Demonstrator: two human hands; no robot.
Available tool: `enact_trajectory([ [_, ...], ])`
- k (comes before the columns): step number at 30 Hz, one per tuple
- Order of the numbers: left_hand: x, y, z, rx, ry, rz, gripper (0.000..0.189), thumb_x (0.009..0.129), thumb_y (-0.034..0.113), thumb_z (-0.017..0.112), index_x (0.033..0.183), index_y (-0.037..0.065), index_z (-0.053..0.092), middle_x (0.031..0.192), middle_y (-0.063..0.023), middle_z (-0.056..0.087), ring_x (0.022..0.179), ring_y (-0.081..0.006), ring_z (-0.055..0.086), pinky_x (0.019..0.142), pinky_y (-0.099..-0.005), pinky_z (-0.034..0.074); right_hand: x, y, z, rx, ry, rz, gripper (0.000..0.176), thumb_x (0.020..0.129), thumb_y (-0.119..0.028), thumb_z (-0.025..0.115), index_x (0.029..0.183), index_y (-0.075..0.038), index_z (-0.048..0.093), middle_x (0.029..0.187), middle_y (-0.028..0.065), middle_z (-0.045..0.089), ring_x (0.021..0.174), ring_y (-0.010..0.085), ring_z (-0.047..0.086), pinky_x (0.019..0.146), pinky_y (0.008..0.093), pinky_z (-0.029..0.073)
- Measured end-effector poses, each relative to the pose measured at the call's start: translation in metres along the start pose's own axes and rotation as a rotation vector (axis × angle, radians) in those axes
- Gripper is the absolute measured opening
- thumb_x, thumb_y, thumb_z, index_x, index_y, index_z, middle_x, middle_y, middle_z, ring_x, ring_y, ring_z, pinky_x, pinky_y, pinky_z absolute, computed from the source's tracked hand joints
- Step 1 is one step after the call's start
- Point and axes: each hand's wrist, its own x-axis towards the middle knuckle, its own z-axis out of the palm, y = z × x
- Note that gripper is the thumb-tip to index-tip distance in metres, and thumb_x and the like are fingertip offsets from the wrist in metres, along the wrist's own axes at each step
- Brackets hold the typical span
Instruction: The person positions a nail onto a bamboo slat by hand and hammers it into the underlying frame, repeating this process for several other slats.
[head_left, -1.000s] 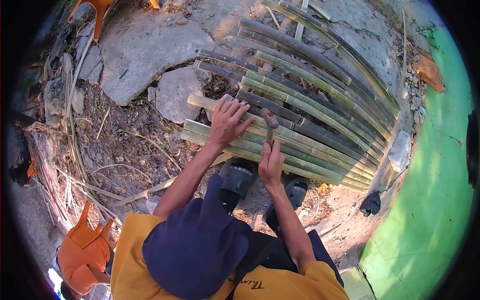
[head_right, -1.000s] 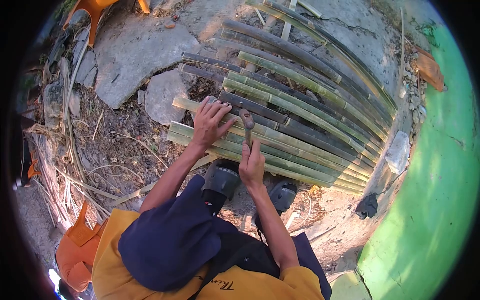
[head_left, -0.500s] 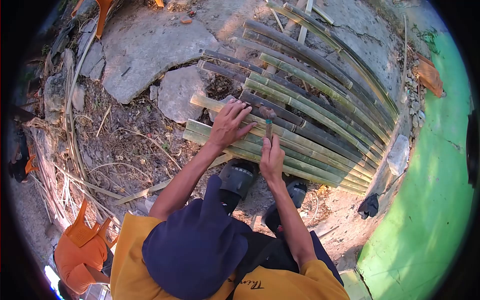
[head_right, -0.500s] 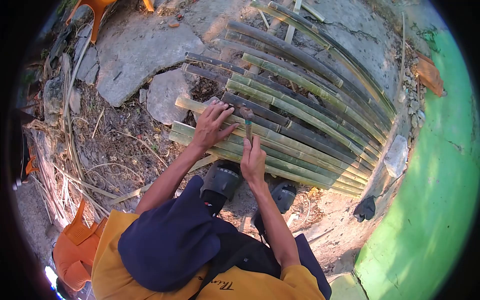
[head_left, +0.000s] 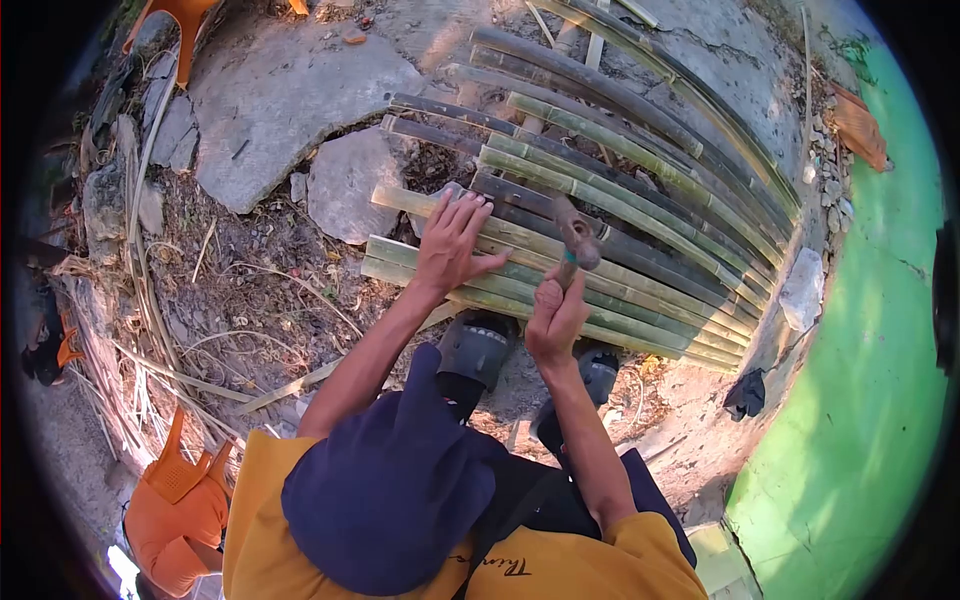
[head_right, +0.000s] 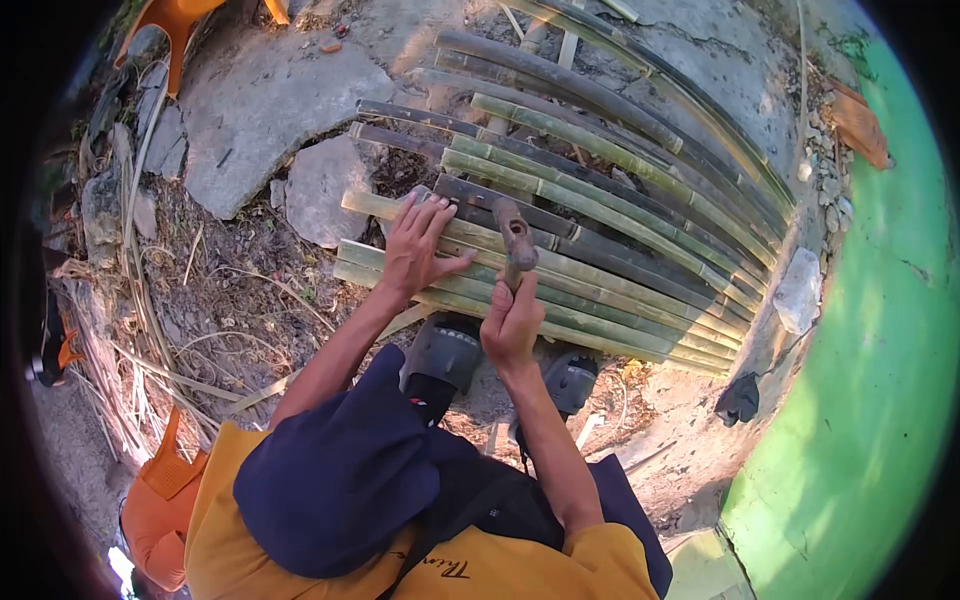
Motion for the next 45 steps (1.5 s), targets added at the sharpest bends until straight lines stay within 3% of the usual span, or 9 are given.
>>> enact_trajectory([
  [3,0.001,0.0,0.002,0.001,0.016,0.014,0.072,0.08,0.053,0.084,0.128,0.001,0.067,0.128,-0.0139,0.068,0.131,-0.03,0.06,0.126,-0.0507,0.035,0.001,0.031,0.017,-0.201,-0.202,0.03,0.018,0.111,-0.018,0.049,0.109,0.0,0.052,0.07,0.0295,0.061,0.07,0.0546,0.063,0.057,0.0583,0.042],
  [14,-0.002,-0.002,0.006,0.022,0.009,0.006,0.075,0.077,0.053,0.085,0.127,0.001,0.067,0.129,-0.014,0.067,0.132,-0.03,0.06,0.126,-0.0506,0.034,0.004,0.03,0.017,-0.091,-0.182,0.095,0.021,0.111,-0.019,0.049,0.11,0.001,0.054,0.067,0.0265,0.057,0.064,0.0506,0.061,0.055,0.0521,0.04],
  [18,-0.001,0.0,0.004,0.028,0.002,-0.008,0.073,0.077,0.052,0.086,0.126,0.002,0.066,0.13,-0.014,0.067,0.131,-0.0295,0.06,0.126,-0.0501,0.034,0.013,-0.023,-0.008,0.084,-0.073,0.089,0.019,0.111,-0.019,0.049,0.111,-0.001,0.055,0.071,0.0238,0.06,0.062,0.0472,0.062,0.054,0.0475,0.04],
  [22,0.001,0.002,0.001,0.024,0.002,-0.007,0.073,0.076,0.052,0.087,0.126,0.003,0.066,0.129,-0.0145,0.067,0.131,-0.0296,0.06,0.126,-0.0503,0.034,0.006,0.003,0.005,-0.057,-0.026,-0.068,0.021,0.111,-0.019,0.049,0.112,0.002,0.056,0.071,0.0246,0.061,0.065,0.0477,0.064,0.056,0.0503,0.043],
  [23,0.0,0.003,0.001,0.026,0.011,-0.002,0.073,0.076,0.052,0.087,0.126,0.003,0.066,0.129,-0.0145,0.067,0.131,-0.0296,0.06,0.126,-0.0503,0.034,0.007,0.027,0.013,-0.241,-0.23,0.044,0.023,0.111,-0.019,0.05,0.114,0.004,0.056,0.068,0.0264,0.059,0.066,0.0496,0.064,0.056,0.0528,0.042],
  [31,-0.001,0.001,0.004,0.007,0.032,-0.006,0.07,0.076,0.05,0.087,0.125,0.003,0.068,0.127,-0.0135,0.068,0.129,-0.0297,0.062,0.126,-0.0513,0.035,-0.01,0.017,0.02,-0.022,-0.091,0.059,0.025,0.112,-0.021,0.049,0.111,0.003,0.056,0.065,0.0259,0.055,0.063,0.0501,0.061,0.055,0.054,0.039],
  [37,-0.002,0.002,0.002,0.008,0.032,-0.01,0.068,0.077,0.049,0.086,0.124,0.003,0.069,0.127,-0.0115,0.069,0.131,-0.0277,0.062,0.126,-0.0511,0.035,0.003,0.004,0.007,-0.054,-0.162,0.124,0.023,0.112,-0.019,0.048,0.11,0.002,0.056,0.063,0.0206,0.053,0.054,0.0405,0.058,0.052,0.0479,0.038],
  [42,-0.001,0.002,0.004,0.023,0.06,-0.004,0.066,0.077,0.048,0.086,0.124,0.003,0.07,0.128,-0.0089,0.07,0.13,-0.0262,0.062,0.126,-0.0514,0.035,0.009,-0.016,0.003,0.22,0.091,0.011,0.022,0.112,-0.02,0.048,0.111,0.0,0.058,0.064,0.008,0.051,0.054,0.0245,0.056,0.051,0.0406,0.039],
  [45,0.0,-0.001,0.005,0.006,0.088,0.003,0.063,0.075,0.044,0.088,0.123,0.007,0.07,0.129,-0.0103,0.07,0.129,-0.0274,0.063,0.125,-0.0514,0.035,0.004,0.021,0.013,-0.068,-0.089,0.026,0.027,0.112,-0.023,0.048,0.11,0.001,0.06,0.063,0.0117,0.055,0.055,0.0279,0.059,0.054,0.0421,0.042],
])
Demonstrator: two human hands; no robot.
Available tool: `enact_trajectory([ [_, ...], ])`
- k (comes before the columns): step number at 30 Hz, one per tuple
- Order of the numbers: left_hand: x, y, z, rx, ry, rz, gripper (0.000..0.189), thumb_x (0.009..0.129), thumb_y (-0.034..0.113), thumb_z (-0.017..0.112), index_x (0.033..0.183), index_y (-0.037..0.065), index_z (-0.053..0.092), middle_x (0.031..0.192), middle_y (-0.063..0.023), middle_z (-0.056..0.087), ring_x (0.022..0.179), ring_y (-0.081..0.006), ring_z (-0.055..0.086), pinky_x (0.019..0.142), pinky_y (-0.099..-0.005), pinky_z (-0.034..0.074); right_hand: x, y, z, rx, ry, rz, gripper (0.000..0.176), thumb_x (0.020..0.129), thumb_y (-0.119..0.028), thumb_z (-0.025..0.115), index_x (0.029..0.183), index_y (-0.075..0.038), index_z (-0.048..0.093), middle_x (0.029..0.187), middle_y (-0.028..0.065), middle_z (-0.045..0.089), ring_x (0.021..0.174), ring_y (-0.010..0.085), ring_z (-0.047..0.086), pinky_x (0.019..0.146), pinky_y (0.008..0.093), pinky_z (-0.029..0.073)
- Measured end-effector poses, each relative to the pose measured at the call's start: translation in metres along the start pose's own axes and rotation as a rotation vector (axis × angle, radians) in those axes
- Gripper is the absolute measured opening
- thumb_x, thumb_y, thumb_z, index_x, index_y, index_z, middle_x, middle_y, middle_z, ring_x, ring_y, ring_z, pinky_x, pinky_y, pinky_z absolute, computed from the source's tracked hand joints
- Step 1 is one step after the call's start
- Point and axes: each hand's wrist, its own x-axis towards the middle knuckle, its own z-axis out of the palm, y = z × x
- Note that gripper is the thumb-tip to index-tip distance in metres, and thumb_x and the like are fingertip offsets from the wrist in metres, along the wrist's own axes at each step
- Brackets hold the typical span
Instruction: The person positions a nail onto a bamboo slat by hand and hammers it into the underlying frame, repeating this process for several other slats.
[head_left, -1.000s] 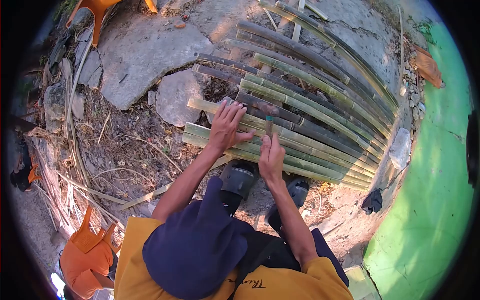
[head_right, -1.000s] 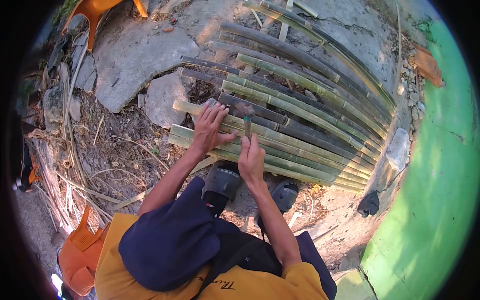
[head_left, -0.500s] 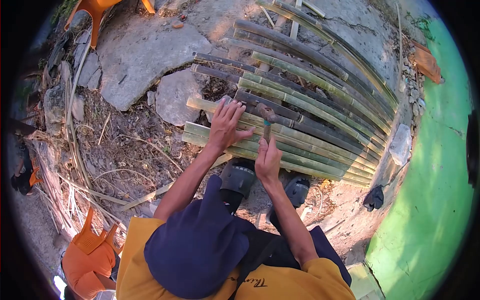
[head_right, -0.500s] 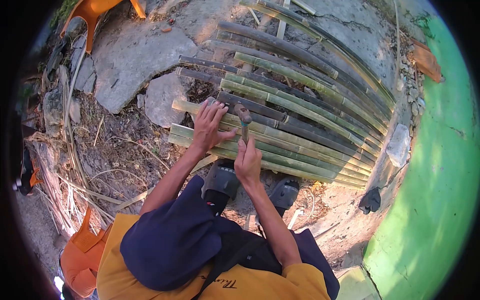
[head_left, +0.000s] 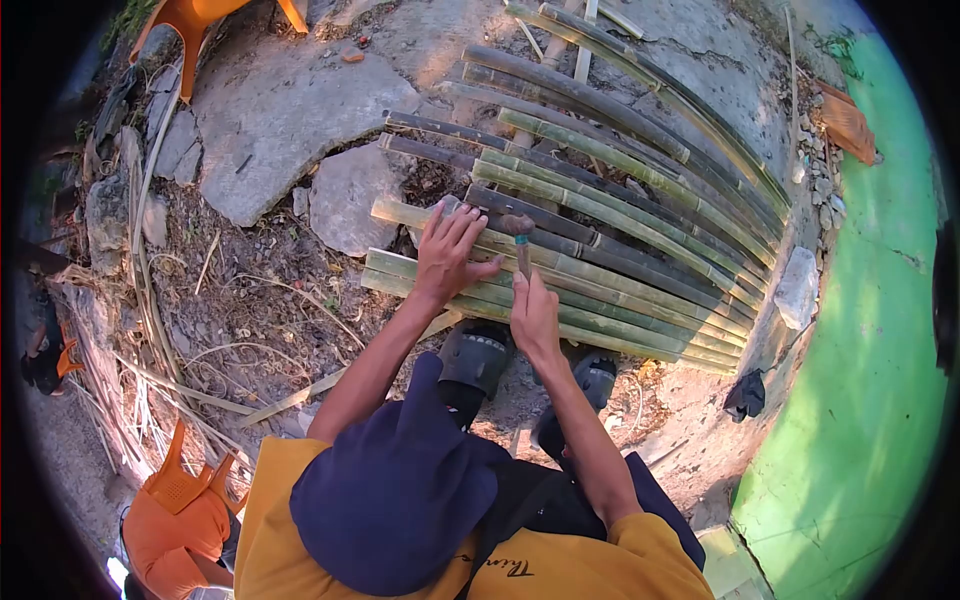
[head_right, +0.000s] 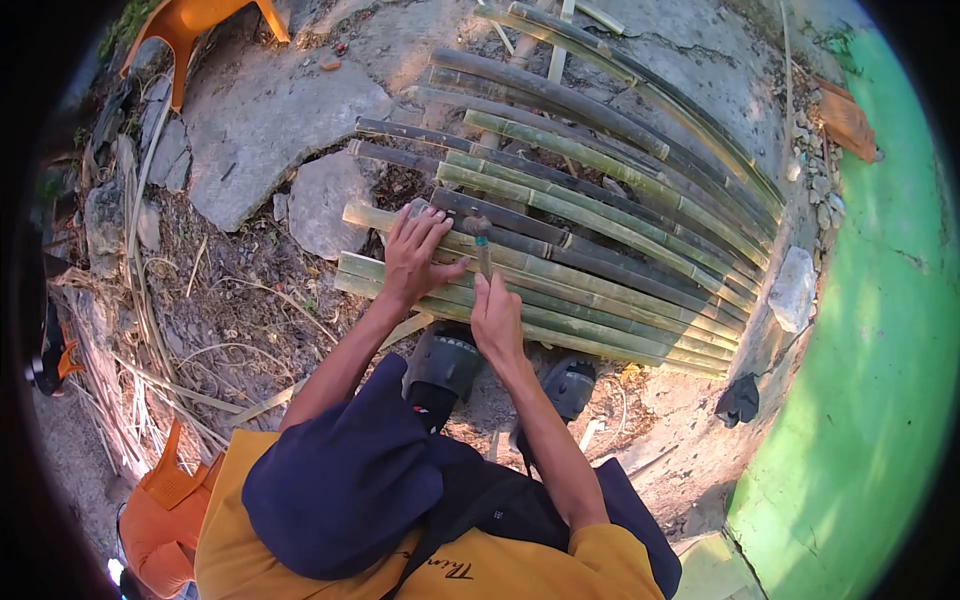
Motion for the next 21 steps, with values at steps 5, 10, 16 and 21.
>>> enact_trajectory([
  [5,-0.004,-0.002,0.002,0.005,-0.006,-0.004,0.06,0.075,0.041,0.088,0.122,0.008,0.072,0.127,-0.0078,0.071,0.129,-0.0264,0.064,0.125,-0.0515,0.035,-0.004,-0.007,-0.008,0.089,-0.07,0.201,0.032,0.113,-0.026,0.047,0.106,0.002,0.06,0.063,0.0156,0.057,0.057,0.0325,0.061,0.057,0.0473,0.043],
  [10,-0.003,0.0,-0.002,-0.001,0.004,-0.01,0.058,0.076,0.04,0.088,0.122,0.008,0.072,0.127,-0.0075,0.071,0.13,-0.0259,0.064,0.125,-0.0522,0.035,0.005,0.013,-0.001,0.072,-0.108,0.206,0.036,0.113,-0.03,0.047,0.104,0.002,0.06,0.063,0.0145,0.056,0.056,0.0291,0.059,0.057,0.0444,0.044],
  [16,-0.004,-0.001,-0.001,-0.002,-0.004,-0.007,0.053,0.078,0.034,0.087,0.122,0.009,0.072,0.129,-0.0068,0.072,0.13,-0.0251,0.064,0.125,-0.0522,0.035,0.028,-0.055,-0.038,0.24,-0.052,0.27,0.036,0.114,-0.03,0.045,0.106,0.002,0.06,0.064,0.0147,0.056,0.055,0.0259,0.057,0.056,0.0442,0.042],
  [21,-0.006,0.0,0.0,-0.007,-0.002,-0.016,0.053,0.077,0.035,0.087,0.122,0.01,0.072,0.129,-0.0066,0.072,0.13,-0.0246,0.064,0.125,-0.0517,0.035,0.023,-0.032,-0.015,-0.017,-0.005,0.045,0.033,0.113,-0.026,0.046,0.104,0.003,0.059,0.069,0.0262,0.059,0.061,0.0485,0.058,0.058,0.0509,0.042],
])
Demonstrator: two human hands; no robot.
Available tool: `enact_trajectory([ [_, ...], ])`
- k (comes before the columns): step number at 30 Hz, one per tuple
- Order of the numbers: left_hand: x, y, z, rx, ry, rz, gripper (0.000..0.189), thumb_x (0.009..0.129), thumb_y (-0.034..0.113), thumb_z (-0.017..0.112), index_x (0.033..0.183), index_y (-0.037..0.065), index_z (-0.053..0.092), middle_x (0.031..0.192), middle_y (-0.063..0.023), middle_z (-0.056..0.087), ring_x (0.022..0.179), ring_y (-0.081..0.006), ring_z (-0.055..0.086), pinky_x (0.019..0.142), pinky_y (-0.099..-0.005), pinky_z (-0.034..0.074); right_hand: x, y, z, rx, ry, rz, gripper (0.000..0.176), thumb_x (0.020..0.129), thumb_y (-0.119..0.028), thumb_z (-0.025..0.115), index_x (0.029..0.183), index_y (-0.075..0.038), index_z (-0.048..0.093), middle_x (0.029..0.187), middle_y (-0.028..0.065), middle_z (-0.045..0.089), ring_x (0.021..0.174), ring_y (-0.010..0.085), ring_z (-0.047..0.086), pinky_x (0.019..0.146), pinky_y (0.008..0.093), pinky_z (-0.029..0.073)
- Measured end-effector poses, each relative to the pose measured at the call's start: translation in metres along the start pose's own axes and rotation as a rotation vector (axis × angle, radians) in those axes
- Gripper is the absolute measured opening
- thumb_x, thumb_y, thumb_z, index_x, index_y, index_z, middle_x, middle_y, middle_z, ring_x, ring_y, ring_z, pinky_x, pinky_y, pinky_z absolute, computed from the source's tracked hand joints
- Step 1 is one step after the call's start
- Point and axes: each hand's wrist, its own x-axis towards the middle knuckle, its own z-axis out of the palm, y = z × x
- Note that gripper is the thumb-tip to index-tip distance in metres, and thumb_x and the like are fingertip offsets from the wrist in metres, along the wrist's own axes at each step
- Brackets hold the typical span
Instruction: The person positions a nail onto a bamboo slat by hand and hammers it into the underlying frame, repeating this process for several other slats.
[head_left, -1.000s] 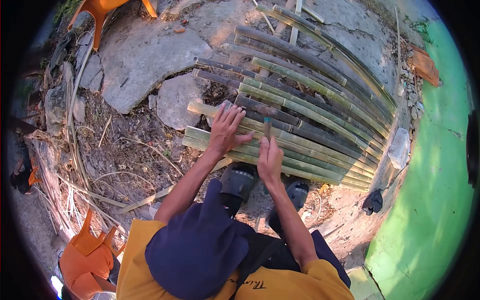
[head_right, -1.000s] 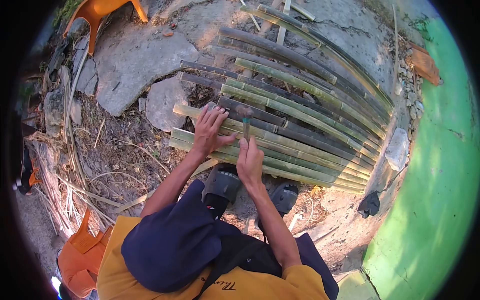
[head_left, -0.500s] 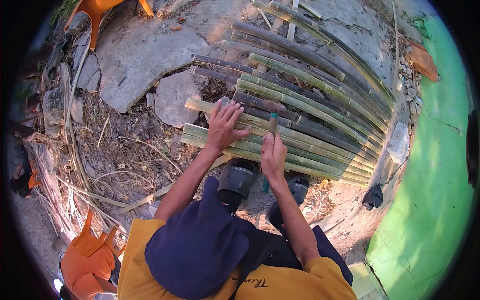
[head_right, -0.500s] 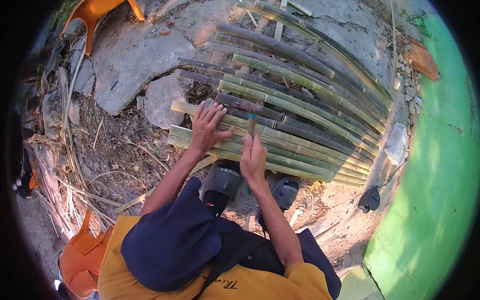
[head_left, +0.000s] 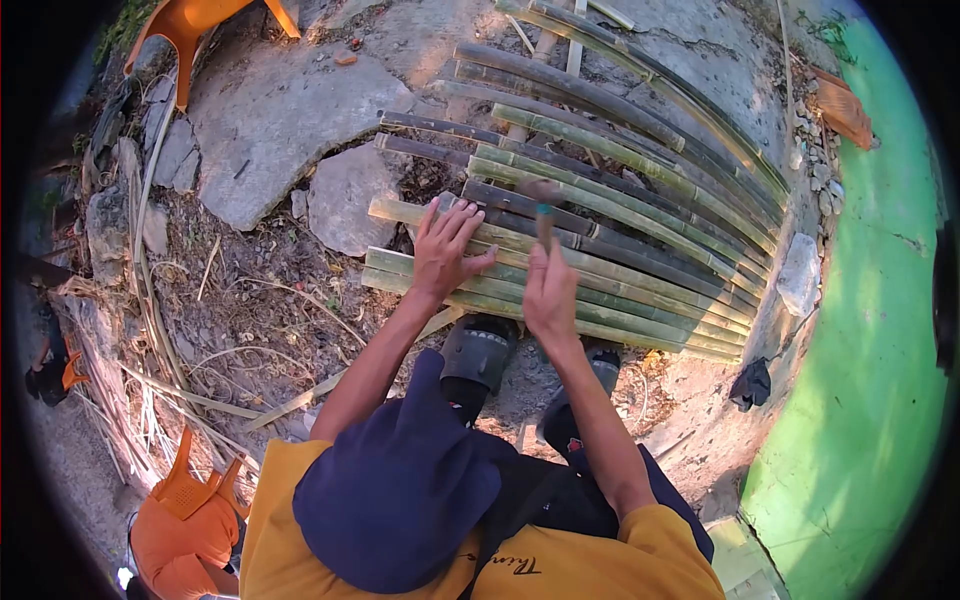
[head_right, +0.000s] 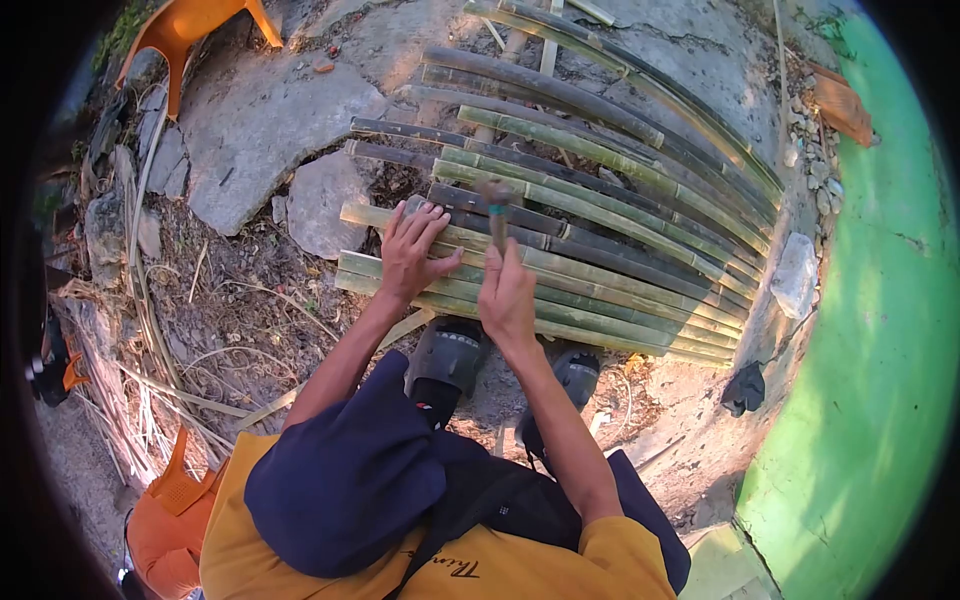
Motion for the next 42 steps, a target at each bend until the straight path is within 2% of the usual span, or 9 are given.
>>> enact_trajectory([
  [4,0.004,-0.001,-0.003,-0.007,0.016,0.015,0.054,0.076,0.034,0.088,0.121,0.01,0.073,0.128,-0.0061,0.073,0.13,-0.0244,0.065,0.126,-0.0513,0.035,-0.005,0.032,0.006,-0.004,-0.147,0.142,0.034,0.112,-0.026,0.048,0.097,0.003,0.054,0.07,0.0276,0.058,0.065,0.0509,0.057,0.06,0.0523,0.042],
  [5,0.002,-0.002,-0.002,-0.004,0.016,0.016,0.053,0.076,0.032,0.087,0.121,0.01,0.073,0.128,-0.0056,0.073,0.13,-0.0242,0.065,0.126,-0.0514,0.034,-0.007,0.032,0.003,-0.011,-0.102,0.145,0.041,0.114,-0.035,0.047,0.093,-0.001,0.055,0.067,0.0074,0.054,0.056,0.0167,0.051,0.054,0.0387,0.04],
  [9,0.0,-0.003,-0.004,-0.014,0.001,0.014,0.053,0.077,0.03,0.087,0.124,0.01,0.073,0.131,-0.0054,0.072,0.132,-0.0232,0.064,0.126,-0.0513,0.035,-0.005,0.008,-0.006,0.298,-0.073,0.221,0.042,0.115,-0.037,0.046,0.091,-0.004,0.054,0.067,0.0015,0.051,0.058,0.0111,0.048,0.053,0.035,0.039],
  [14,-0.001,-0.003,-0.006,-0.035,-0.005,0.005,0.054,0.078,0.03,0.087,0.127,0.011,0.073,0.133,-0.0056,0.072,0.135,-0.0231,0.063,0.125,-0.0514,0.035,0.006,0.041,-0.002,0.045,-0.256,0.233,0.041,0.114,-0.035,0.046,0.097,0.001,0.059,0.067,0.0095,0.055,0.059,0.016,0.055,0.056,0.0386,0.041],
  [20,-0.007,-0.003,-0.006,-0.024,-0.036,-0.004,0.055,0.08,0.03,0.087,0.13,0.011,0.072,0.136,-0.0052,0.071,0.136,-0.0221,0.062,0.126,-0.0526,0.034,0.029,-0.047,-0.042,0.449,0.032,0.158,0.041,0.115,-0.035,0.044,0.097,-0.001,0.057,0.063,0.0051,0.052,0.056,0.0151,0.051,0.054,0.0376,0.04],
  [25,-0.003,-0.002,-0.01,-0.026,-0.054,-0.011,0.059,0.079,0.031,0.087,0.131,0.011,0.07,0.138,-0.0055,0.069,0.138,-0.0227,0.061,0.127,-0.0533,0.031,-0.003,0.059,0.013,-0.192,-0.15,-0.082,0.037,0.114,-0.032,0.046,0.102,0.001,0.058,0.064,0.0118,0.055,0.053,0.02,0.056,0.052,0.0417,0.041],
  [31,-0.004,-0.003,-0.01,-0.018,-0.082,-0.012,0.059,0.08,0.032,0.086,0.132,0.01,0.07,0.139,-0.0054,0.069,0.139,-0.023,0.059,0.128,-0.0528,0.03,-0.005,0.002,-0.006,0.151,-0.078,0.219,0.037,0.113,-0.031,0.047,0.105,0.002,0.06,0.067,0.0225,0.057,0.061,0.0402,0.056,0.063,0.0496,0.044],
  [35,-0.004,-0.004,-0.009,-0.029,-0.065,-0.004,0.059,0.079,0.032,0.086,0.131,0.009,0.07,0.139,-0.0055,0.068,0.139,-0.023,0.059,0.128,-0.052,0.031,-0.003,0.047,0.013,0.012,-0.198,0.183,0.038,0.114,-0.034,0.048,0.101,0.0,0.061,0.064,0.0114,0.055,0.06,0.022,0.057,0.06,0.0437,0.044],
  [42,-0.002,-0.004,-0.007,-0.022,-0.063,0.002,0.059,0.079,0.033,0.087,0.131,0.01,0.07,0.138,-0.0057,0.069,0.139,-0.0221,0.059,0.126,-0.0511,0.033,0.015,-0.014,-0.026,0.183,-0.076,0.205,0.036,0.114,-0.032,0.048,0.105,0.0,0.059,0.065,0.0103,0.055,0.058,0.0219,0.056,0.057,0.0438,0.044],
])
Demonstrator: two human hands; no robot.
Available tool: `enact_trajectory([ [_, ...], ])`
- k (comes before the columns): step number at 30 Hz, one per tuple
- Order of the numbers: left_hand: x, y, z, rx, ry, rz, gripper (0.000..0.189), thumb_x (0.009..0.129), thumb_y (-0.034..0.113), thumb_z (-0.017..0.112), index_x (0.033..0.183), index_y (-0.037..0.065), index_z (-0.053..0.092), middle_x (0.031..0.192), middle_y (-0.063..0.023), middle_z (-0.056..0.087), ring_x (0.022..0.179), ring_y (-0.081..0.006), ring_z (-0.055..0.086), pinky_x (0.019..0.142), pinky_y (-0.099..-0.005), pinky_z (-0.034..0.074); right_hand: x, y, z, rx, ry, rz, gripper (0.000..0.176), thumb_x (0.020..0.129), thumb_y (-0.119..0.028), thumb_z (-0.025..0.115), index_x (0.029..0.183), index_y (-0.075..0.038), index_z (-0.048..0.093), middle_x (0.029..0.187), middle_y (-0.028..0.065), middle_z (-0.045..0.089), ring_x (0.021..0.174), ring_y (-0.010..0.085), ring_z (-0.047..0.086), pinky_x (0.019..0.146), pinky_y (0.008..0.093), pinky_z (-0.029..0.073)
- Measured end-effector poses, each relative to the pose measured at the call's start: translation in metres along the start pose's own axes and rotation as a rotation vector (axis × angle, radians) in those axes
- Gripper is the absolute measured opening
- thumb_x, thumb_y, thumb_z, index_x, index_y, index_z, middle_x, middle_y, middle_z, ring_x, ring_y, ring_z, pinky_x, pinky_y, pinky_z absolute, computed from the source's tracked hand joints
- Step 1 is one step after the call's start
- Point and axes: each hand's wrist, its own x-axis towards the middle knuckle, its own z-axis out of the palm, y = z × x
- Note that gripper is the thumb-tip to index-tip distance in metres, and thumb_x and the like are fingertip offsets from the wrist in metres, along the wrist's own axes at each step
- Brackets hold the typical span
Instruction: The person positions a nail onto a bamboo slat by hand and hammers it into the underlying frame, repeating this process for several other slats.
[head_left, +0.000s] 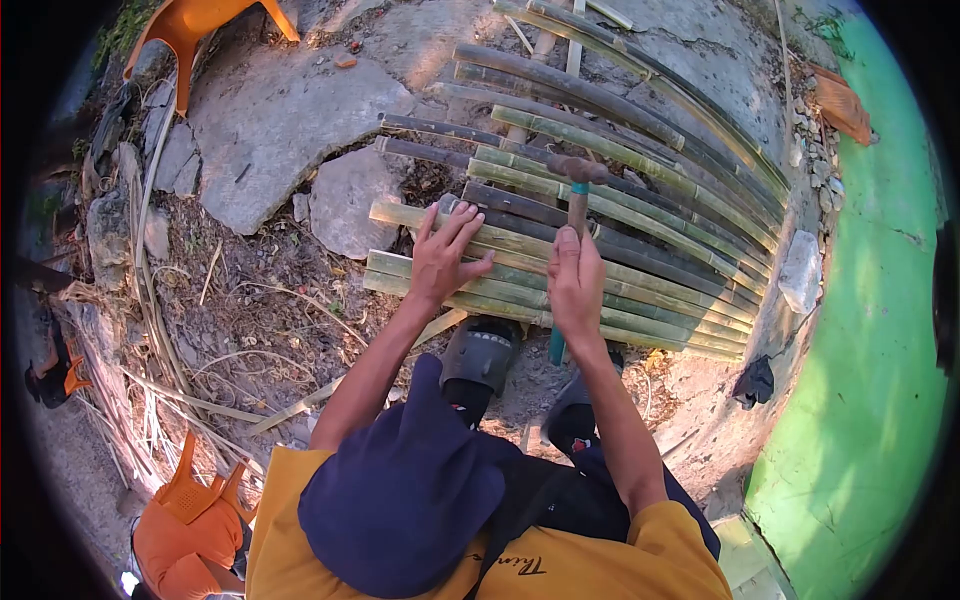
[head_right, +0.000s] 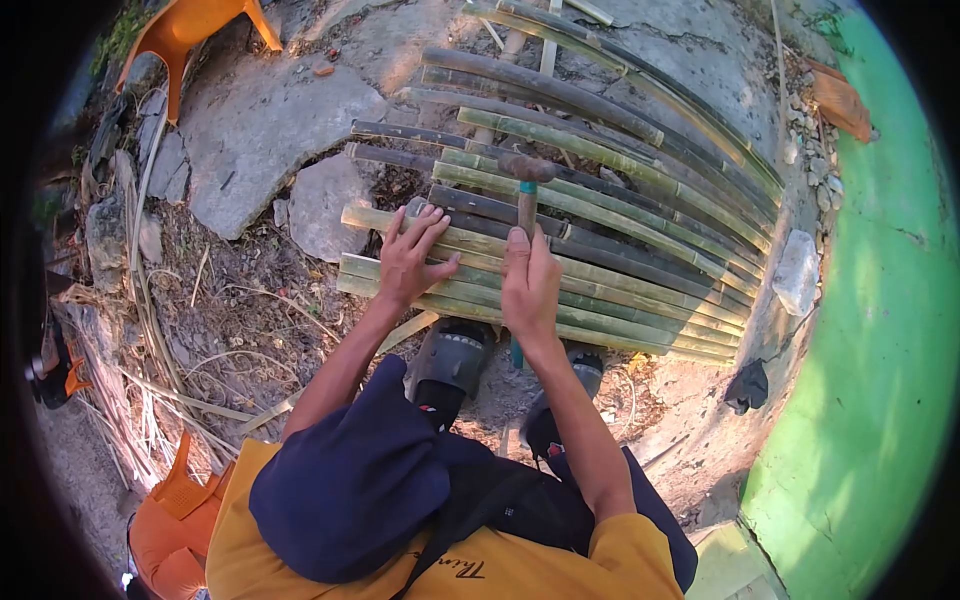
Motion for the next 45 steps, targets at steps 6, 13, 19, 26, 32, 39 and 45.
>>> enact_trajectory([
  [6,-0.002,0.001,-0.002,-0.007,0.016,-0.007,0.059,0.079,0.033,0.087,0.131,0.01,0.071,0.137,-0.0057,0.069,0.138,-0.0219,0.06,0.125,-0.0507,0.035,-0.011,0.064,0.036,-0.248,0.07,-0.305,0.034,0.114,-0.028,0.048,0.107,0.003,0.058,0.062,0.0181,0.052,0.053,0.0268,0.053,0.054,0.0452,0.041],
  [13,0.003,-0.005,-0.001,-0.018,0.027,-0.009,0.049,0.08,0.031,0.087,0.122,0.012,0.073,0.135,-0.0052,0.071,0.133,-0.0216,0.064,0.119,-0.0499,0.039,-0.018,0.067,0.029,-0.067,0.028,-0.024,0.038,0.113,-0.032,0.049,0.104,0.003,0.059,0.061,0.0138,0.052,0.053,0.0222,0.053,0.053,0.0422,0.041],
  [19,0.038,0.007,-0.032,0.045,0.187,-0.294,0.038,0.088,0.037,0.082,0.109,0.007,0.069,0.108,-0.0124,0.063,0.103,-0.0339,0.063,0.102,-0.0494,0.041,-0.027,0.094,0.001,0.007,0.044,0.068,0.038,0.113,-0.034,0.05,0.098,0.0,0.059,0.062,0.0032,0.051,0.056,0.0122,0.048,0.052,0.0361,0.04],
  [26,0.065,-0.001,-0.036,0.148,-0.438,-0.401,0.062,0.097,0.058,0.067,0.112,-0.002,0.068,0.111,-0.019,0.065,0.099,-0.0365,0.063,0.097,-0.048,0.043,-0.035,0.117,-0.013,0.054,0.081,0.139,0.038,0.113,-0.037,0.052,0.094,-0.005,0.057,0.065,-0.0005,0.049,0.055,0.0089,0.047,0.052,0.0313,0.039],
  [32,0.047,-0.01,0.005,0.037,-0.269,-0.37,0.045,0.107,0.046,0.056,0.096,0.003,0.058,0.096,-0.0178,0.067,0.087,-0.035,0.065,0.077,-0.0458,0.04,-0.032,0.087,0.0,-0.053,0.062,0.075,0.033,0.113,-0.033,0.049,0.105,-0.003,0.059,0.065,0.0023,0.051,0.056,0.0111,0.049,0.052,0.0337,0.039],
  [39,0.036,-0.012,0.027,0.237,0.061,-0.222,0.044,0.103,0.048,0.06,0.099,0.006,0.052,0.08,-0.01,0.067,0.075,-0.0326,0.064,0.073,-0.0445,0.037,-0.013,0.058,0.028,-0.236,-0.09,-0.068,0.029,0.114,-0.03,0.046,0.117,-0.003,0.056,0.062,0.0092,0.052,0.055,0.0204,0.053,0.053,0.0409,0.04],
  [45,0.04,-0.014,0.021,0.107,-0.044,-0.254,0.041,0.101,0.042,0.066,0.099,0.005,0.049,0.079,-0.0102,0.066,0.075,-0.0327,0.063,0.072,-0.0451,0.036,-0.003,0.012,0.017,0.114,0.033,-0.057,0.028,0.116,-0.031,0.042,0.115,-0.005,0.054,0.069,-0.0012,0.047,0.055,0.0085,0.044,0.049,0.029,0.033],
])
